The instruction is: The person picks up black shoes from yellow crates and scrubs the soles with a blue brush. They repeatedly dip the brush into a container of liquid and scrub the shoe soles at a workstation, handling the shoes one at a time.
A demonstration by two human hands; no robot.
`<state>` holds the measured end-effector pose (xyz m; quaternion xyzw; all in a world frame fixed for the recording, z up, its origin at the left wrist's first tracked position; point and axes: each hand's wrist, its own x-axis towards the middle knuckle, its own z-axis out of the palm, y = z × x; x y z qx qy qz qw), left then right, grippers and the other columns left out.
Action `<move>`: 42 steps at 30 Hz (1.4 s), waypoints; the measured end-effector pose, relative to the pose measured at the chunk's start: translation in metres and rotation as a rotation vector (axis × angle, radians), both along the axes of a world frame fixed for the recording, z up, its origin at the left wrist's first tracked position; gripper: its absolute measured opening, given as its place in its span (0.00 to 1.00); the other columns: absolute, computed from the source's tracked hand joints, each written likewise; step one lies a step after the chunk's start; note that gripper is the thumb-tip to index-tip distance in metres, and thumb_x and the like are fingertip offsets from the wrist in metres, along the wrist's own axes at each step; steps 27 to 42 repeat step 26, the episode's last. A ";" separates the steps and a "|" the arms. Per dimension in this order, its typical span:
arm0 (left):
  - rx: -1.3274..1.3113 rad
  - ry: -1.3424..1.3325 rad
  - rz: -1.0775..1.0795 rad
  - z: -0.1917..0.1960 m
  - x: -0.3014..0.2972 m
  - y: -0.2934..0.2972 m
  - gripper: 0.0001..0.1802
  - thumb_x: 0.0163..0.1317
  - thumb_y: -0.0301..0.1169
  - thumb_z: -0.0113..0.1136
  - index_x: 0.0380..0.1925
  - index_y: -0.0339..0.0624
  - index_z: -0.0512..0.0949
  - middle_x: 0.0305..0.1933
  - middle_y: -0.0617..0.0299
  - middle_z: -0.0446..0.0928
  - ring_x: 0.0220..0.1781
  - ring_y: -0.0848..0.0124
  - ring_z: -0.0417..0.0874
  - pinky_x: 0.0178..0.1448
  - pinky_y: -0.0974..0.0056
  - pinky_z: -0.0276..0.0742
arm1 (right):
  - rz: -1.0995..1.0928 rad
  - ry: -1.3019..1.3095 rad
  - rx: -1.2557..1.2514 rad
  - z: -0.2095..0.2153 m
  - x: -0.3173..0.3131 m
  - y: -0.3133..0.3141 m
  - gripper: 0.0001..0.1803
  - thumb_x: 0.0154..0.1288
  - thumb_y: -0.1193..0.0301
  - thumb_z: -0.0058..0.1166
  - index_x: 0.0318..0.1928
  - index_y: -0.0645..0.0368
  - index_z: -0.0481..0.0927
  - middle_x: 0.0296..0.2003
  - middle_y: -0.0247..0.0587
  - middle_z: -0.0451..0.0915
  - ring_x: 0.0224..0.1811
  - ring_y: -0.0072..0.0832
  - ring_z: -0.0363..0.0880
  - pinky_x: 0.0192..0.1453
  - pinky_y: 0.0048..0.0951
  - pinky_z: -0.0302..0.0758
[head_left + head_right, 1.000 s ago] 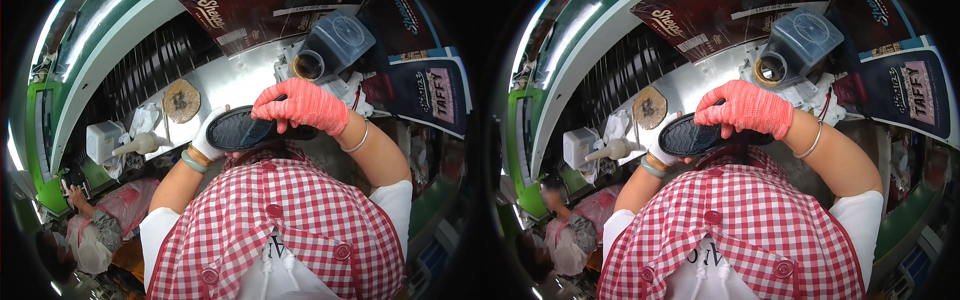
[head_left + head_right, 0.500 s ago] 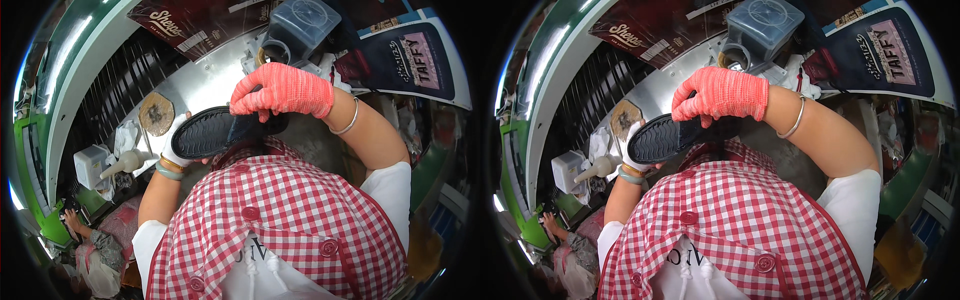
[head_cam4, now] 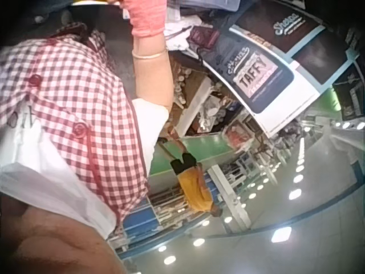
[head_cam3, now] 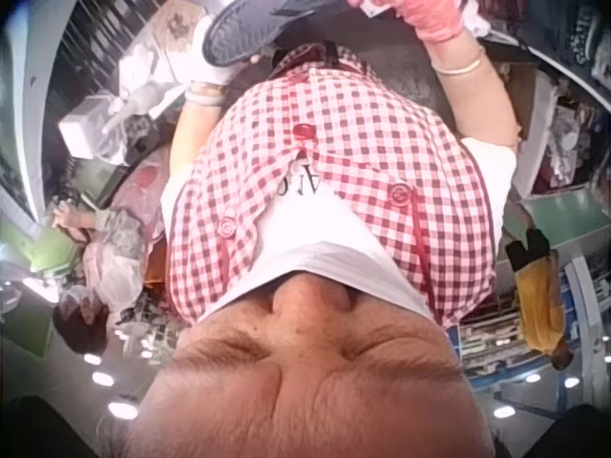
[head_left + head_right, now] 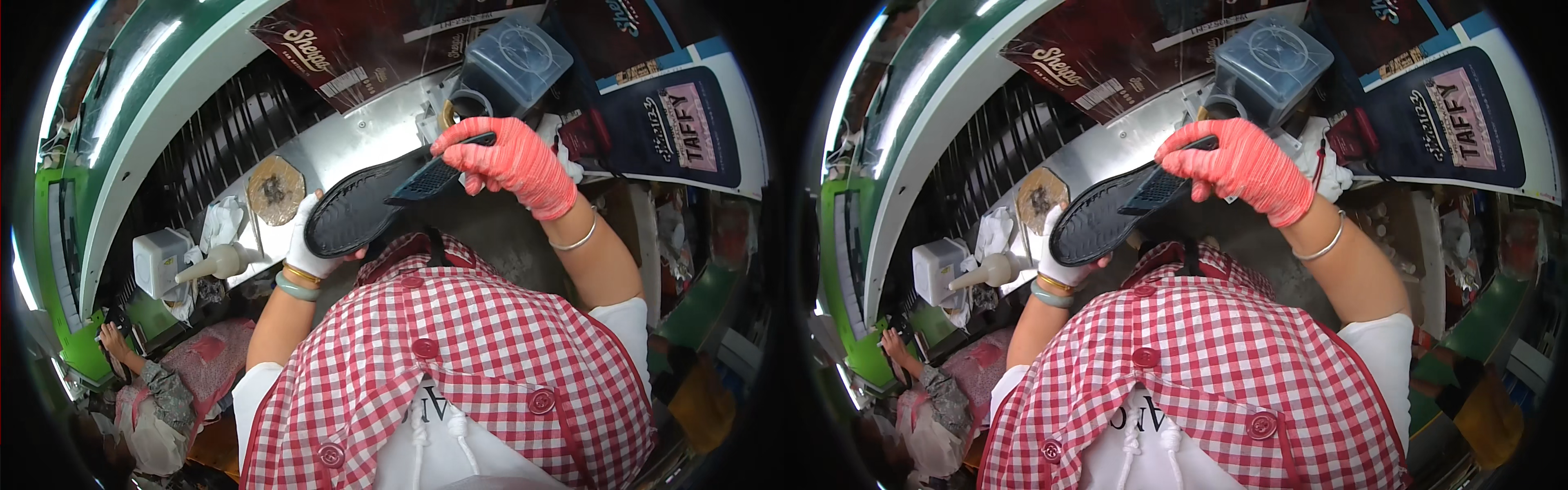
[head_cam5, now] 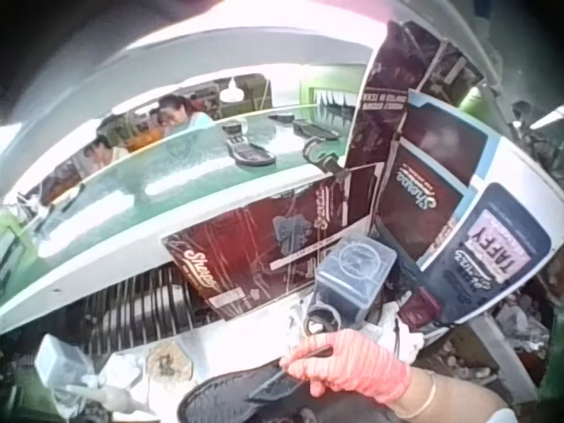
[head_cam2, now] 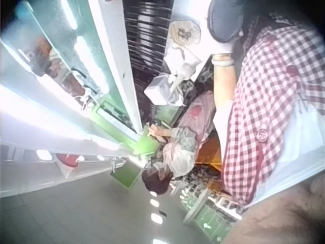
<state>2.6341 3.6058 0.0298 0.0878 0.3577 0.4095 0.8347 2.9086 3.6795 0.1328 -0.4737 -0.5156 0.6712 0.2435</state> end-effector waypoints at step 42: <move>0.594 -0.115 0.327 0.105 -0.039 0.006 0.32 0.62 0.54 0.42 0.57 0.42 0.68 0.52 0.50 0.74 0.46 0.56 0.80 0.41 0.54 0.80 | -0.767 0.660 0.249 -0.036 0.019 -0.003 0.12 0.64 0.68 0.54 0.47 0.58 0.74 0.40 0.33 0.76 0.27 0.17 0.74 0.23 0.14 0.70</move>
